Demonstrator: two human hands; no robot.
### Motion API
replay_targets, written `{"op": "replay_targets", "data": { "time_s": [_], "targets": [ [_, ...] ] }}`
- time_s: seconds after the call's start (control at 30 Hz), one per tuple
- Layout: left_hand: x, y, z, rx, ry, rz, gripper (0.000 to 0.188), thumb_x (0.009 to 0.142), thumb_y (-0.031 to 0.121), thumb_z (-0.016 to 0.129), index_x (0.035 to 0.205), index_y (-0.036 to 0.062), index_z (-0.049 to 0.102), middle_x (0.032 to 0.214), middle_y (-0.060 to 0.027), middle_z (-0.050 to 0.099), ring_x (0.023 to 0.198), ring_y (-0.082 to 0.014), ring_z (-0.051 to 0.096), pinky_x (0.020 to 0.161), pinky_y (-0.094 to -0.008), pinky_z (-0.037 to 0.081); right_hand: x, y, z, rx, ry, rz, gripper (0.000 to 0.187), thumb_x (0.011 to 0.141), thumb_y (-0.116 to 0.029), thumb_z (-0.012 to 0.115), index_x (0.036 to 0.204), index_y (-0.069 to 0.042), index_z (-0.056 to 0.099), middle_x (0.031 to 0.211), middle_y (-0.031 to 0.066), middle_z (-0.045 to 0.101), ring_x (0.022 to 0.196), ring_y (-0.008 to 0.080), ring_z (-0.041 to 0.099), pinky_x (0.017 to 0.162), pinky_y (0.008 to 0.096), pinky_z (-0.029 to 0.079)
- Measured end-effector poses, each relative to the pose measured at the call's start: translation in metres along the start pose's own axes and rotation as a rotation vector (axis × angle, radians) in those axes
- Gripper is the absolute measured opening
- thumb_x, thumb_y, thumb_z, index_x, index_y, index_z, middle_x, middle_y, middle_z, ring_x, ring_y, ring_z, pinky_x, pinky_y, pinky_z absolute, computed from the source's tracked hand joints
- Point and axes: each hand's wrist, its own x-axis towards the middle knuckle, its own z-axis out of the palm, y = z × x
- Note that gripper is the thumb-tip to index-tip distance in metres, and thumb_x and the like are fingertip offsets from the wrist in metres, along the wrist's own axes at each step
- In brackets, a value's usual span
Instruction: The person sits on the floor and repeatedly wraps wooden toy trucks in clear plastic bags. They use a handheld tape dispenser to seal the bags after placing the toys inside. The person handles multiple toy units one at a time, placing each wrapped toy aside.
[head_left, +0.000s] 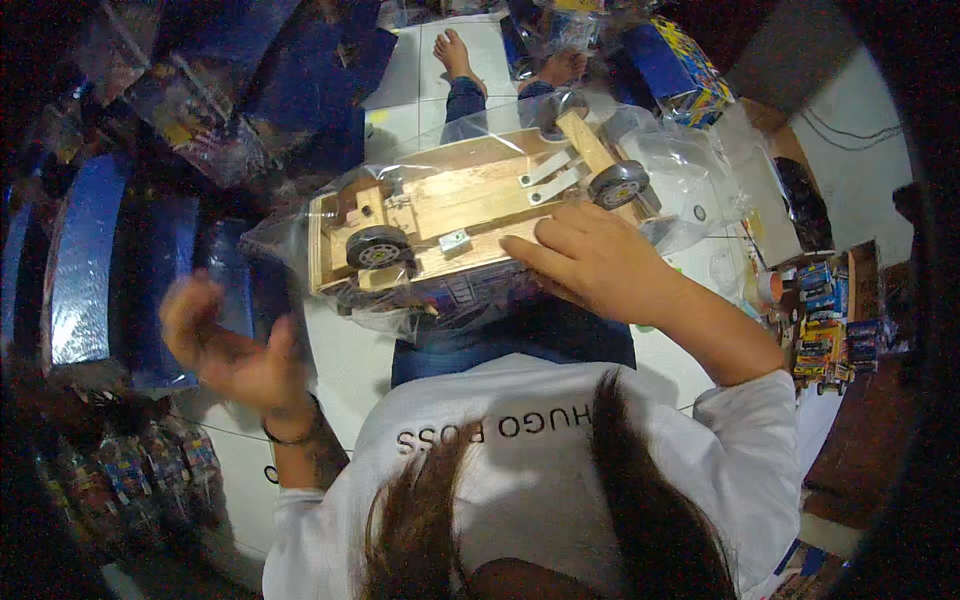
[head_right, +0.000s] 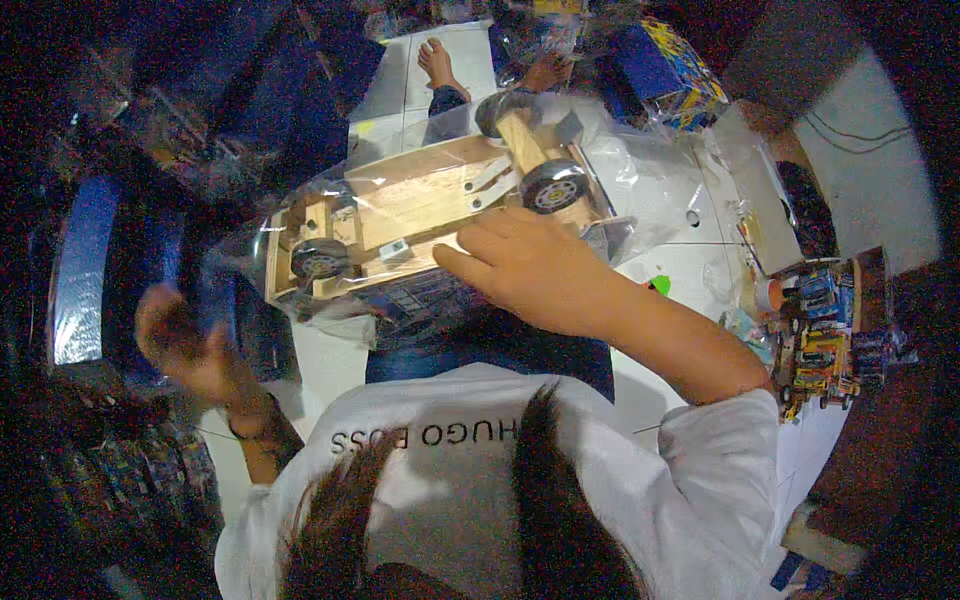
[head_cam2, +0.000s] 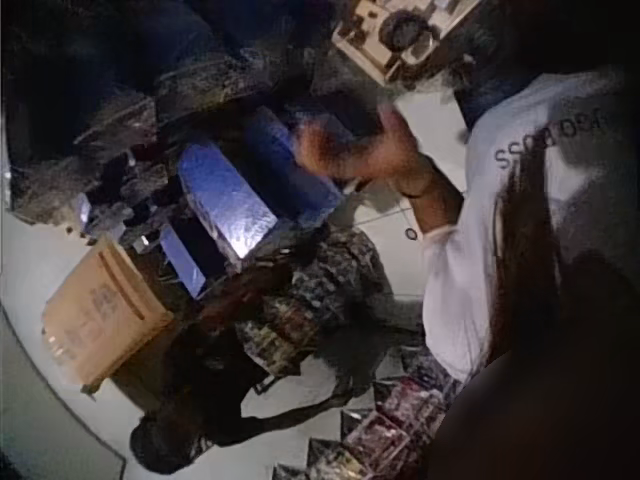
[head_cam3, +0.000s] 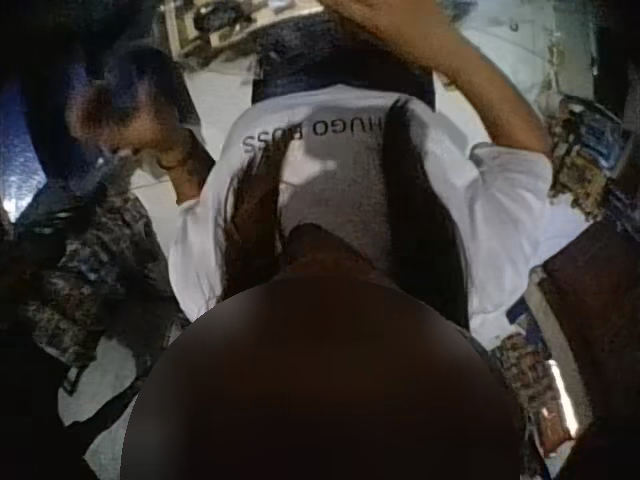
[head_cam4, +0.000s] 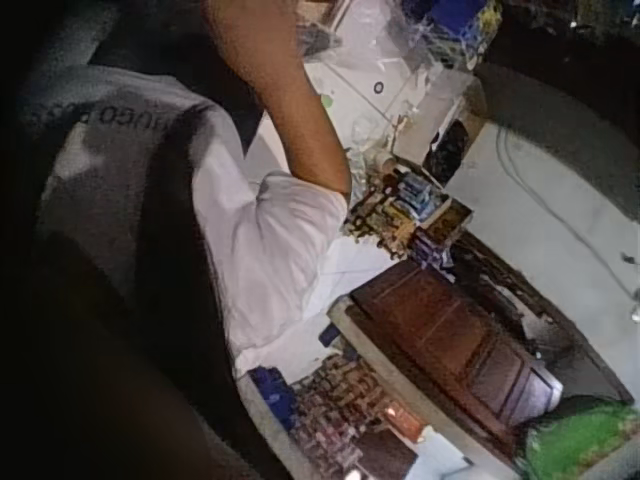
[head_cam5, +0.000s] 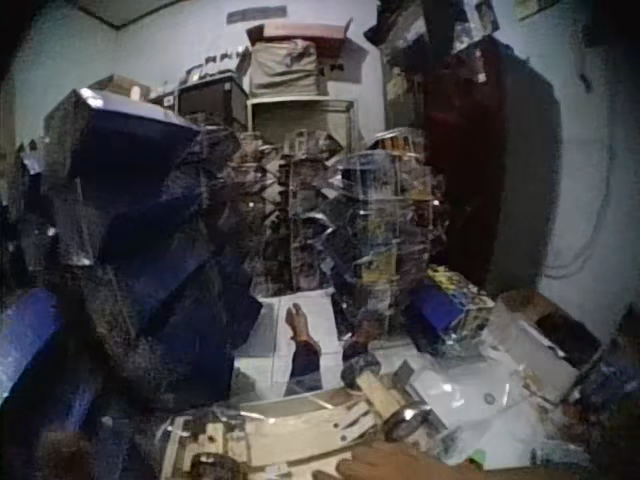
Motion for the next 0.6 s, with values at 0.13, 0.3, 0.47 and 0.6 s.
{"op": "replay_targets", "data": {
  "time_s": [0.13,0.3,0.47,0.6],
  "targets": [
    [-0.003,-0.021,0.017,0.246,-0.496,-0.318,0.043,0.072,0.027,0.079,0.102,0.0012,0.062,0.098,-0.0114,0.059,0.093,-0.0239,0.057,0.084,-0.0359,0.046,-0.011,-0.014,-0.013,-0.034,0.101,-0.002,0.046,0.072,-0.018,0.072,0.114,-0.006,0.056,0.102,0.0118,0.056,0.097,0.0275,0.056,0.084,0.0373,0.046],
    [-0.017,-0.027,0.019,0.131,-0.571,-0.532,0.031,0.078,0.018,0.073,0.102,0.0004,0.062,0.094,-0.009,0.061,0.091,-0.0203,0.059,0.083,-0.03,0.046,-0.053,0.041,-0.043,-0.142,0.856,0.924,0.062,0.081,-0.05,0.065,0.115,0.001,0.057,0.111,0.0123,0.058,0.103,0.021,0.055,0.092,0.0357,0.043],
    [-0.02,-0.036,0.021,-0.127,-0.569,-0.721,0.025,0.081,0.011,0.07,0.102,0.0007,0.062,0.097,-0.0077,0.062,0.092,-0.016,0.058,0.083,-0.0281,0.045,-0.087,0.127,-0.023,1.493,0.299,0.92,0.093,0.084,-0.076,0.025,0.121,0.003,0.056,0.089,0.0074,0.064,0.079,0.0162,0.058,0.074,0.0274,0.044],
    [-0.008,-0.044,0.013,-0.208,-0.705,-0.692,0.017,0.084,0.01,0.067,0.098,0.0003,0.064,0.09,-0.0086,0.064,0.084,-0.0162,0.06,0.075,-0.0283,0.047,-0.081,0.151,-0.035,1.27,0.576,1.009,0.053,0.094,-0.052,0.042,0.099,-0.002,0.061,0.071,0.0007,0.058,0.058,0.01,0.049,0.056,0.0223,0.039]
  ]
}}
